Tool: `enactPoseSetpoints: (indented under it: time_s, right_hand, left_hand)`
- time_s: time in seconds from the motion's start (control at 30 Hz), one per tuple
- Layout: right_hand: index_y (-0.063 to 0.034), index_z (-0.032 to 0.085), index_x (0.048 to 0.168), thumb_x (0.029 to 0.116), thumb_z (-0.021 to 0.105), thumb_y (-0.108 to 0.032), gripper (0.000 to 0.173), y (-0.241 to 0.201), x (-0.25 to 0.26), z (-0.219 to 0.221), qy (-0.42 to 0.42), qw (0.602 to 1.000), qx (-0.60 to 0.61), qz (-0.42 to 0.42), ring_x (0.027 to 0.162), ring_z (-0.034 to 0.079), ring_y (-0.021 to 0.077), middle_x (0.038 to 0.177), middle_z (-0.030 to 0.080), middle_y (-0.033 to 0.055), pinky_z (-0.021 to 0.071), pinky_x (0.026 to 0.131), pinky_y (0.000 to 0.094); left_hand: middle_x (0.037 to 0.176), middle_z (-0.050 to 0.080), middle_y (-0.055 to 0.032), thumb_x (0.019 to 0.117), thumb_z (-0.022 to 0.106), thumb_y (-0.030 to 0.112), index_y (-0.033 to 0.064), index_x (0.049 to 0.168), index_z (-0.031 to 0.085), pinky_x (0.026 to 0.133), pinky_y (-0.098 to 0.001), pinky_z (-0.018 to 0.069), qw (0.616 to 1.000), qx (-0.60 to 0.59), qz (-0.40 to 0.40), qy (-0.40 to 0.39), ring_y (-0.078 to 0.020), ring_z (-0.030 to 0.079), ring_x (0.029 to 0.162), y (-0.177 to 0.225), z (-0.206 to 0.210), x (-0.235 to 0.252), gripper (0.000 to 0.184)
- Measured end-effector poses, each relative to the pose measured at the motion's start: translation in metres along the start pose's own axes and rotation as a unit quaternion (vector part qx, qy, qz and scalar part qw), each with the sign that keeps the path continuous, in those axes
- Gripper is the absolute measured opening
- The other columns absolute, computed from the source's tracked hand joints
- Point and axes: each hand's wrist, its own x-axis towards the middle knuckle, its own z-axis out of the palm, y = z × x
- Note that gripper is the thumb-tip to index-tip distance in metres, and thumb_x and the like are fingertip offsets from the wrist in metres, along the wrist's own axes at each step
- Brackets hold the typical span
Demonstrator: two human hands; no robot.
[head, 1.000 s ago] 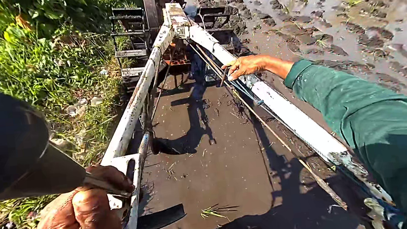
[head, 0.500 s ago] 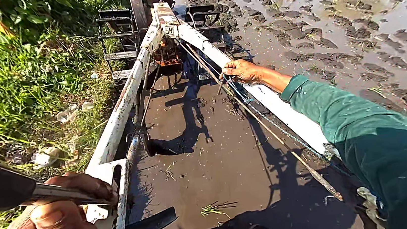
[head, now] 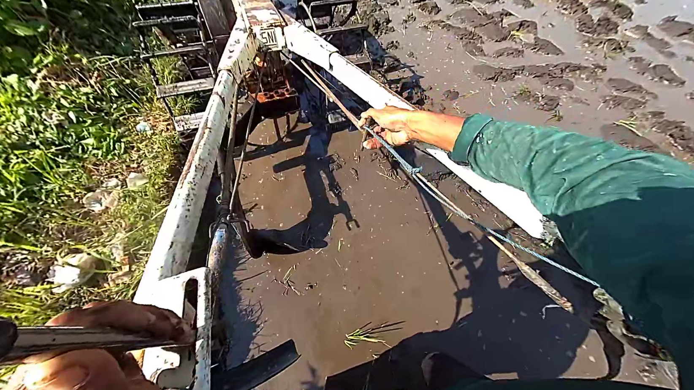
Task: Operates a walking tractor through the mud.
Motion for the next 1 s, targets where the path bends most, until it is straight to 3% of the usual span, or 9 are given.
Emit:
enactPoseSetpoints:
  time_s: [0.13,0.27,0.4,0.53,0.63,0.73,0.87,0.93,1.0]
  right_hand:
    - [-0.0044,0.054,0.138,0.1083,0.035,-0.052,0.059,-0.018,-0.032,-0.005,0.087,0.947,-0.282,-0.129,0.102,0.065,0.0296,0.125,0.059,0.0205,0.0536,0.087,0.0482]
    - [-0.0143,0.057,0.139,0.0983,0.056,-0.057,0.059,-0.023,-0.090,-0.046,0.046,0.836,-0.470,-0.280,0.107,0.067,0.0323,0.128,0.064,0.0147,0.0535,0.090,0.0603]
    - [-0.0143,0.062,0.134,0.0928,0.049,-0.072,0.072,0.011,-0.168,-0.140,0.059,0.750,-0.559,-0.350,0.111,0.063,0.0442,0.130,0.060,0.0230,0.0465,0.094,0.0691]
    - [0.0003,0.061,0.128,0.1062,0.054,-0.041,0.047,0.119,-0.238,-0.254,0.190,0.869,-0.415,-0.192,0.096,0.066,0.0471,0.114,0.064,0.0317,0.0500,0.085,0.0685]
    - [0.0096,0.047,0.141,0.1131,0.035,-0.030,0.050,0.193,-0.306,-0.251,0.157,0.935,-0.309,0.075,0.118,0.058,0.0453,0.134,0.054,0.0370,0.0418,0.102,0.0612]
    - [0.0064,0.049,0.128,0.1099,0.033,-0.016,0.034,0.267,-0.362,-0.228,0.005,0.991,-0.115,-0.071,0.095,0.061,0.0037,0.105,0.062,0.0054,0.0533,0.085,0.0233]
    - [-0.0089,0.057,0.124,0.0951,0.059,-0.055,0.054,0.299,-0.387,-0.170,-0.015,0.991,0.077,-0.104,0.087,0.069,0.0042,0.100,0.072,-0.0053,0.0575,0.077,0.0234]
    - [-0.0001,0.049,0.128,0.1031,0.040,-0.047,0.054,0.308,-0.402,-0.175,-0.017,0.999,0.047,-0.016,0.081,0.069,0.0094,0.096,0.071,0.0013,0.0579,0.075,0.0286]
    - [-0.0008,0.047,0.131,0.0997,0.043,-0.062,0.069,0.316,-0.417,-0.182,-0.006,0.997,0.076,-0.027,0.083,0.071,0.0128,0.096,0.070,0.0028,0.0597,0.075,0.0322]
  left_hand:
    - [0.080,0.068,0.0065,0.1115,0.031,0.040,0.0141,0.097,0.060,0.063,-0.0302,0.0598,0.997,0.071,0.016,0.014,-0.0093,0.068,0.069,-0.009,-0.015,-0.006,0.042]
    - [0.100,0.063,0.0020,0.1090,0.041,0.039,0.0066,0.150,0.037,0.066,-0.0310,0.0595,0.996,0.062,-0.031,-0.049,-0.0112,0.064,0.075,0.003,-0.024,-0.003,0.052]
    - [0.098,0.065,0.0076,0.1065,0.047,0.043,0.0139,0.121,0.052,0.077,-0.0349,0.0629,0.997,0.020,0.000,-0.074,-0.0106,0.069,0.083,0.028,-0.013,0.015,0.033]
    - [0.112,0.072,-0.0009,0.1042,0.049,0.045,0.0125,0.124,0.059,0.093,-0.0402,0.0598,0.994,-0.061,-0.008,-0.087,-0.0214,0.072,0.101,0.039,-0.026,0.018,0.040]
    - [0.116,0.073,0.0037,0.0984,0.050,0.067,0.0244,0.154,0.029,0.092,-0.0357,0.0614,0.991,-0.030,-0.006,-0.133,-0.0168,0.073,0.100,0.047,-0.037,0.024,0.074]
    - [0.101,0.071,0.0082,0.0898,0.059,0.073,0.0274,0.151,0.032,0.076,-0.0324,0.0636,0.989,-0.008,-0.037,-0.141,-0.0123,0.073,0.084,0.063,-0.030,0.039,0.081]
    - [0.123,0.069,-0.0016,0.0857,0.074,0.044,0.0151,0.130,0.061,0.093,-0.0386,0.0596,0.984,-0.125,-0.030,-0.124,-0.0207,0.068,0.112,0.045,-0.061,0.062,0.054]
    - [0.146,0.055,-0.0147,0.1003,0.058,0.041,0.0059,0.146,0.046,0.096,-0.0427,0.0584,0.905,-0.219,0.080,-0.356,-0.0303,0.061,0.126,-0.011,-0.112,0.104,0.059]
    - [0.114,0.074,-0.0101,0.0913,0.066,0.062,0.0178,0.132,0.058,0.069,-0.0414,0.0658,0.966,-0.177,-0.028,-0.187,-0.0286,0.076,0.090,0.056,-0.067,0.096,0.061]
